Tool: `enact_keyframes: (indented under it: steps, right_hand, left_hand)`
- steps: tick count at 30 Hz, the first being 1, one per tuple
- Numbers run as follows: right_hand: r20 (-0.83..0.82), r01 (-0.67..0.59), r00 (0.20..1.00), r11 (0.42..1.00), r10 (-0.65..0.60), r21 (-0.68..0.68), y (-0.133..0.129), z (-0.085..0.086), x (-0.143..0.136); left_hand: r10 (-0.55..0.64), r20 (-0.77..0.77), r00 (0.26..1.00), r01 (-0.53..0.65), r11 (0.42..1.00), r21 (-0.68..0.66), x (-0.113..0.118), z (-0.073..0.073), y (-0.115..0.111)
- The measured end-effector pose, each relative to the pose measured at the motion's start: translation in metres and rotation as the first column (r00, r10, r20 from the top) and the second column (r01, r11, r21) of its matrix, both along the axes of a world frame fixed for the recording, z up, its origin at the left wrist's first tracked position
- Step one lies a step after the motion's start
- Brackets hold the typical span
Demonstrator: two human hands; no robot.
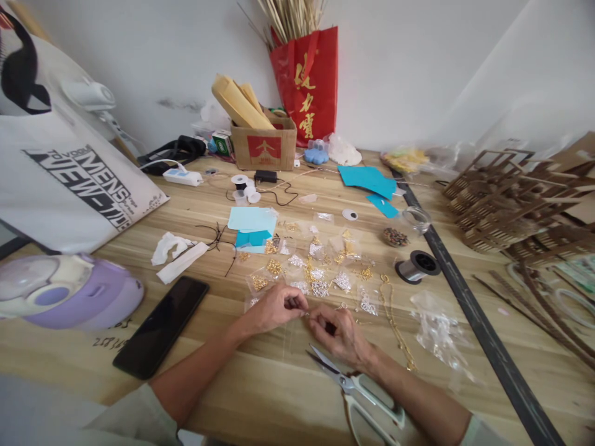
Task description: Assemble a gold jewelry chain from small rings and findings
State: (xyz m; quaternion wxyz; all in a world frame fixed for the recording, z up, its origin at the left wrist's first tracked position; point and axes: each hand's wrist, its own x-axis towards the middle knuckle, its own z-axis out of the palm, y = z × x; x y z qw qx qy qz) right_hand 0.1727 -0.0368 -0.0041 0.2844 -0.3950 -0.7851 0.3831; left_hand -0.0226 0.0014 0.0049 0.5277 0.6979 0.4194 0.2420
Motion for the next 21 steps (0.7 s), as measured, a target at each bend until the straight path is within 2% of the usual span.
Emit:
enact_keyframes:
  steps: [6,21]
  right_hand:
    - [0.001,0.015,1.0,1.0,-0.015,0.009,0.0007,-0.0028,0.0004]
    - [0.014,0.019,1.0,0.999,-0.019,0.04,0.0001,-0.0048,0.0003]
  left_hand:
    - [0.007,-0.028,1.0,-0.006,0.999,0.035,-0.0011,0.0008,0.0006]
    - [0.009,0.017,1.0,-0.008,0.999,-0.032,-0.0015,-0.0025,0.001]
